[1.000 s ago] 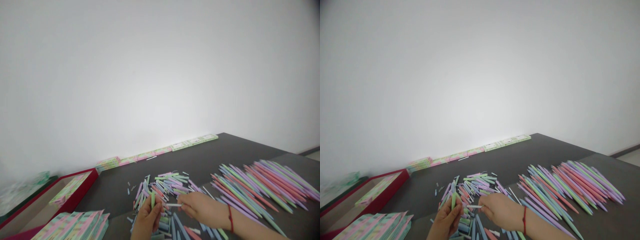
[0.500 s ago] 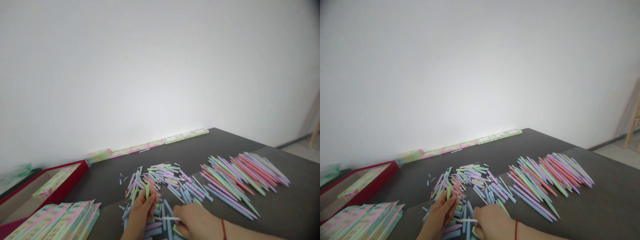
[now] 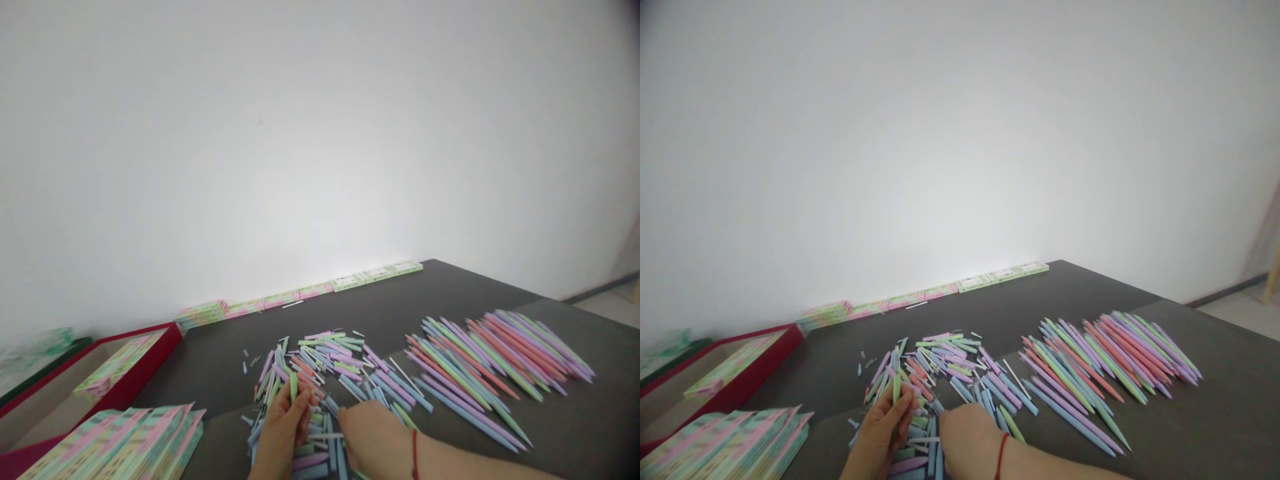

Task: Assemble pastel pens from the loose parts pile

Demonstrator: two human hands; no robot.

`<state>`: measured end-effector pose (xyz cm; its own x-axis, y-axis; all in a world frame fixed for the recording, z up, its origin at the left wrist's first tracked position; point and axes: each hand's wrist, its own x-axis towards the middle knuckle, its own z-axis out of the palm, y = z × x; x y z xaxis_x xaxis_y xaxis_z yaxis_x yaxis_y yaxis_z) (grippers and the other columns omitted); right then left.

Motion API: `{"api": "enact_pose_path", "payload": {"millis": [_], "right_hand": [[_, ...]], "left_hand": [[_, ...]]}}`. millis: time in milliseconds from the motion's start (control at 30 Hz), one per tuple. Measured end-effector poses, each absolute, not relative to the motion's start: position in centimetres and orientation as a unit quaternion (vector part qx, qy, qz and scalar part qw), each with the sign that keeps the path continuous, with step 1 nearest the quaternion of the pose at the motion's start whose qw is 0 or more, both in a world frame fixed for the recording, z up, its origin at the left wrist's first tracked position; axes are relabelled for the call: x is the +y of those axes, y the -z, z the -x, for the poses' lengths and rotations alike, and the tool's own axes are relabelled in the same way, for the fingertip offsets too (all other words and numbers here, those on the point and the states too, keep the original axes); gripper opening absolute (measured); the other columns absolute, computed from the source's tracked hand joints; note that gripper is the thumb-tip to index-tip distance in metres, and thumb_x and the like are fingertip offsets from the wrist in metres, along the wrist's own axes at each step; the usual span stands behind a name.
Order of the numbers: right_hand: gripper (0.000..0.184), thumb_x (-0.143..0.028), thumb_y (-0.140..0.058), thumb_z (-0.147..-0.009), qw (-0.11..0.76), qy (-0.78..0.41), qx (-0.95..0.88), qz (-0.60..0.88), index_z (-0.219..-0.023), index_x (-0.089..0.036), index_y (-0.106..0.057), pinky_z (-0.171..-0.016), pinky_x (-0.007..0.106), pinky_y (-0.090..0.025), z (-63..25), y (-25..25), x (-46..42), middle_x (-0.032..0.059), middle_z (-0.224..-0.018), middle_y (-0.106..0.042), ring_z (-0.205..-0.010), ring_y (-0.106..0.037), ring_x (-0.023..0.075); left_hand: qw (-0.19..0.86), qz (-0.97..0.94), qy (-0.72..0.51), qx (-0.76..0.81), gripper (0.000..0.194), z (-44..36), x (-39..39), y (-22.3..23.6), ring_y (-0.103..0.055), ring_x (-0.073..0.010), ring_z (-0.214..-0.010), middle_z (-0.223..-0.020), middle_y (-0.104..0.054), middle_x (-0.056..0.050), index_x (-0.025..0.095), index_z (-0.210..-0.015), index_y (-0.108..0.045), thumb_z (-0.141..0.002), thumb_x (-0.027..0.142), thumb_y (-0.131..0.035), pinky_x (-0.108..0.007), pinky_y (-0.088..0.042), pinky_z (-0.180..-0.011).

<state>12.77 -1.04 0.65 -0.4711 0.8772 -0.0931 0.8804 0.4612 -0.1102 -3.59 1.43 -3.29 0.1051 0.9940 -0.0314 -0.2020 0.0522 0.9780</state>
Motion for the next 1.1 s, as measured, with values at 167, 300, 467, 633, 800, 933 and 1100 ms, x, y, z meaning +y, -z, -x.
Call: {"api": "enact_pose_path", "payload": {"millis": [167,300,467,633,800,933,1100], "right_hand": [[0.007,-0.017,-0.049,-0.075,-0.212,0.286,0.782,-0.512,-0.07,-0.017,-0.055,-0.045,0.02,-0.032,-14.4,-1.6,1.6,-0.0019,-0.057,-0.057,-0.051,-0.051,0.012],[0.013,-0.023,-0.044,-0.08,-0.362,0.501,0.649,-0.444,-0.068,-0.02,-0.042,-0.037,0.018,-0.02,-13.7,-1.9,3.0,-0.0094,-0.049,-0.038,-0.039,-0.028,0.0061],[0.013,-0.024,-0.043,-0.082,-0.443,0.562,0.59,-0.373,-0.071,-0.02,-0.04,-0.037,0.018,-0.017,-11.9,-2.8,2.5,-0.0088,-0.053,-0.047,-0.038,-0.025,0.0048],[0.01,-0.013,-0.044,-0.08,-0.482,0.473,0.639,-0.369,-0.071,-0.019,-0.044,-0.051,0.019,-0.034,-11.8,-3.0,1.8,-0.0064,-0.058,-0.051,-0.051,-0.043,0.0073],[0.009,-0.014,-0.044,-0.081,-0.482,0.445,0.663,-0.361,-0.075,-0.019,-0.047,-0.059,0.023,-0.037,-12.1,-2.4,1.7,-0.0045,-0.065,-0.054,-0.06,-0.049,0.0107],[0.009,-0.018,-0.045,-0.084,-0.468,0.436,0.668,-0.381,-0.075,-0.019,-0.046,-0.056,0.023,-0.034,-12.2,-2.5,1.7,-0.0049,-0.064,-0.052,-0.058,-0.043,0.0108],[0.011,-0.017,-0.045,-0.083,-0.46,0.398,0.693,-0.386,-0.073,-0.02,-0.045,-0.058,0.022,-0.033,-12.6,-2.6,1.5,-0.0054,-0.064,-0.049,-0.06,-0.042,0.011]], "left_hand": [[0.617,-0.366,-0.563,0.41,0.039,3.2,1.1,2.5,-0.026,0.0005,-0.039,-0.058,-0.051,0.008,0.017,-0.074,-0.054,-0.063,0.047,-0.076,-0.011,-0.018,-0.034],[0.656,-0.311,-0.571,0.383,0.045,2.3,0.7,1.6,-0.027,0.0011,-0.038,-0.058,-0.054,0.007,0.015,-0.071,-0.054,-0.052,0.044,-0.083,-0.011,-0.018,-0.031],[0.682,-0.25,-0.574,0.377,0.055,1.5,0.2,1.0,-0.027,0.0021,-0.036,-0.059,-0.056,0.008,0.016,-0.073,-0.051,-0.041,0.04,-0.089,-0.01,-0.016,-0.03],[0.683,-0.247,-0.582,0.366,0.056,0.9,-0.2,0.6,-0.028,0.0018,-0.036,-0.053,-0.051,0.011,0.018,-0.073,-0.048,-0.042,0.04,-0.089,-0.01,-0.016,-0.031],[0.679,-0.257,-0.58,0.369,0.059,0.8,-0.2,0.7,-0.028,0.0021,-0.036,-0.058,-0.056,0.008,0.017,-0.074,-0.048,-0.04,0.044,-0.088,-0.011,-0.017,-0.031],[0.672,-0.259,-0.587,0.371,0.058,1.0,-0.1,1.1,-0.029,0.0022,-0.036,-0.058,-0.059,0.007,0.017,-0.074,-0.047,-0.042,0.045,-0.088,-0.01,-0.018,-0.032],[0.661,-0.272,-0.587,0.381,0.06,1.0,0.0,1.1,-0.029,0.0016,-0.035,-0.058,-0.06,0.007,0.018,-0.074,-0.047,-0.039,0.048,-0.087,-0.011,-0.019,-0.03]]}}
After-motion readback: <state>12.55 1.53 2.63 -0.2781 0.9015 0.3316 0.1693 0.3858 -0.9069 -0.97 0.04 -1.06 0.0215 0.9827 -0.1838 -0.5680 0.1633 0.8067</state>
